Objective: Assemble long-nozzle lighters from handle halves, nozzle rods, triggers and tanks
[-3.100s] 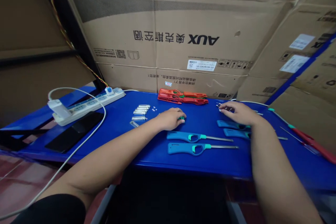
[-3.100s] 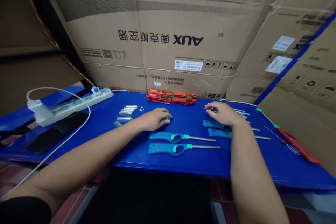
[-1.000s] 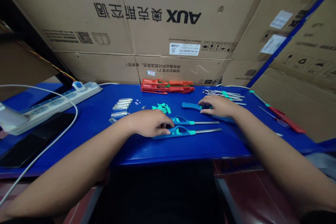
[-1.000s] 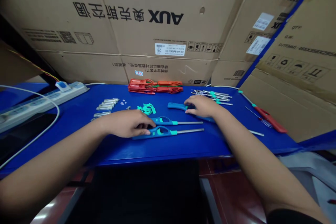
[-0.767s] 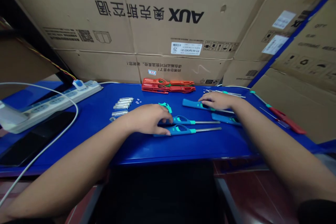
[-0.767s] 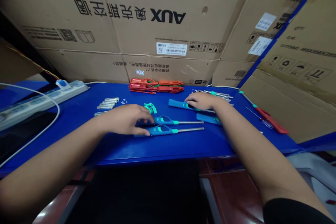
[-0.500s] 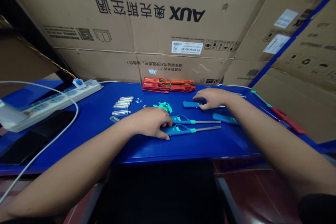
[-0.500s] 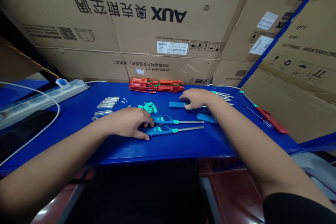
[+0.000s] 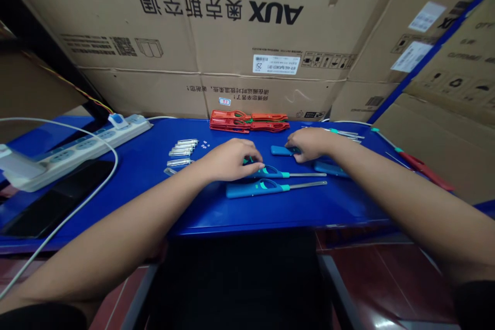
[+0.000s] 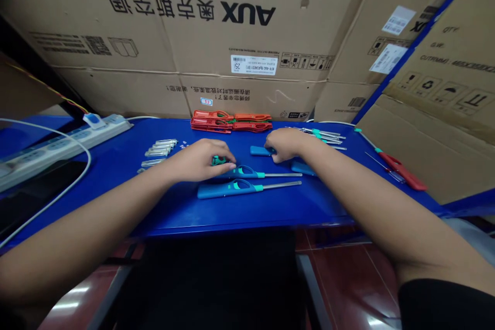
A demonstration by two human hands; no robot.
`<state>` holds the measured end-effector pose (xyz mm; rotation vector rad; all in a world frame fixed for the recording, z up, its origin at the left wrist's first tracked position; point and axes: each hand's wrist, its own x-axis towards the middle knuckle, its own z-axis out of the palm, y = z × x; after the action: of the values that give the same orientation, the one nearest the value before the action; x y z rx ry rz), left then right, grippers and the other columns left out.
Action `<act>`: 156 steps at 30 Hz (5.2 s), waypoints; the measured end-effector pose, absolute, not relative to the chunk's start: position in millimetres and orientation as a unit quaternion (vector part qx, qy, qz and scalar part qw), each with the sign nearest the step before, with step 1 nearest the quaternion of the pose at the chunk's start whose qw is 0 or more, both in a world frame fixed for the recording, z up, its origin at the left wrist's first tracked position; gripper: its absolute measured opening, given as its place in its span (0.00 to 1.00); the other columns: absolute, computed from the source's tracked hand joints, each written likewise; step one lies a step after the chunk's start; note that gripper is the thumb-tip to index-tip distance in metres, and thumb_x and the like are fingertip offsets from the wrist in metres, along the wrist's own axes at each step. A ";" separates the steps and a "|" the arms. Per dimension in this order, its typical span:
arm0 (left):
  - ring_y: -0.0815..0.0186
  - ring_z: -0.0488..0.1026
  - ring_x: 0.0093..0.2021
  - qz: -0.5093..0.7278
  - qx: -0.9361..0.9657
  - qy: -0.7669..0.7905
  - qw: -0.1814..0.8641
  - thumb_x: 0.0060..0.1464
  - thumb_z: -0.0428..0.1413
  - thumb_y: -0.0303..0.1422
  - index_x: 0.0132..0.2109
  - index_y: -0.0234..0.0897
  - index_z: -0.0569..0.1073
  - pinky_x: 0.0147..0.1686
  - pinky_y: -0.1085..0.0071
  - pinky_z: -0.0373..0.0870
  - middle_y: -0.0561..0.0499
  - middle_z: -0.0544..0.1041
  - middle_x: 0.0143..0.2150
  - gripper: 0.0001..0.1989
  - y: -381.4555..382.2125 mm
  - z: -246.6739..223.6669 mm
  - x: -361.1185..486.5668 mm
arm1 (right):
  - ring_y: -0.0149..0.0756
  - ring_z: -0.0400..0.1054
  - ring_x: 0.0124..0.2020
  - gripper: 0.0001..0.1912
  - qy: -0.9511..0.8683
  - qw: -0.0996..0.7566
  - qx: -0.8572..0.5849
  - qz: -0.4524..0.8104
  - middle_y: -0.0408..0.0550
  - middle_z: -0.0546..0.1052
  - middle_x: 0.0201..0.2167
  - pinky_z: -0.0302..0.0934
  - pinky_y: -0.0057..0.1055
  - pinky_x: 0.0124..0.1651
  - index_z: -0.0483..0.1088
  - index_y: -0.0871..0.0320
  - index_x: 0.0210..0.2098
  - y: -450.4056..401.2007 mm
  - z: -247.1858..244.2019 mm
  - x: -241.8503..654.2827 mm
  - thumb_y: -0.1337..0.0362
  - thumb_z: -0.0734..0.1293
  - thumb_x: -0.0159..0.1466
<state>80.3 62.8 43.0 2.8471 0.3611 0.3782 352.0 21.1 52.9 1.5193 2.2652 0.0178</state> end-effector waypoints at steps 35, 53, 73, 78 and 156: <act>0.57 0.78 0.45 0.098 0.958 0.221 0.155 0.42 0.68 0.37 0.54 0.35 0.71 0.41 0.70 0.71 0.46 0.81 0.46 0.30 99.9 12.7 179.7 | 0.42 0.71 0.30 0.18 0.853 0.148 0.496 0.065 0.56 0.81 0.37 0.51 0.33 0.30 0.77 0.59 0.42 22.3 46.3 336.7 0.56 0.63 0.59; 0.57 0.76 0.50 0.084 0.959 0.212 0.168 0.40 0.65 0.30 0.58 0.37 0.65 0.46 0.69 0.71 0.48 0.79 0.52 0.36 102.0 15.4 182.0 | 0.50 0.74 0.39 0.18 0.818 0.154 0.544 0.103 0.61 0.79 0.39 0.61 0.37 0.38 0.75 0.62 0.45 14.5 43.0 310.4 0.64 0.66 0.56; 0.59 0.74 0.46 0.061 0.978 0.187 0.070 0.43 0.65 0.32 0.45 0.36 0.75 0.43 0.70 0.69 0.47 0.77 0.45 0.19 97.3 22.7 175.1 | 0.43 0.68 0.39 0.22 0.781 0.056 0.616 -0.079 0.50 0.73 0.41 0.59 0.33 0.40 0.66 0.56 0.42 2.1 41.8 382.7 0.58 0.71 0.49; 0.58 0.74 0.46 0.067 0.978 0.191 0.056 0.45 0.63 0.32 0.46 0.35 0.75 0.45 0.68 0.70 0.46 0.76 0.45 0.18 97.7 20.3 175.2 | 0.44 0.68 0.42 0.21 0.787 0.042 0.613 -0.054 0.53 0.72 0.43 0.59 0.34 0.43 0.66 0.57 0.44 3.9 41.2 383.1 0.58 0.70 0.52; 0.65 0.74 0.34 0.046 0.997 -0.016 0.062 0.50 0.64 0.38 0.46 0.37 0.82 0.32 0.73 0.66 0.48 0.79 0.35 0.16 65.3 48.8 141.8 | 0.32 0.65 0.27 0.18 0.819 -0.018 0.546 -0.175 0.47 0.76 0.29 0.50 0.28 0.30 0.73 0.58 0.32 -56.3 46.9 323.1 0.54 0.60 0.70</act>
<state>141.8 65.3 48.8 3.0137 -0.0486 0.1402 323.1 -56.3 46.9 1.7345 2.6049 -0.5562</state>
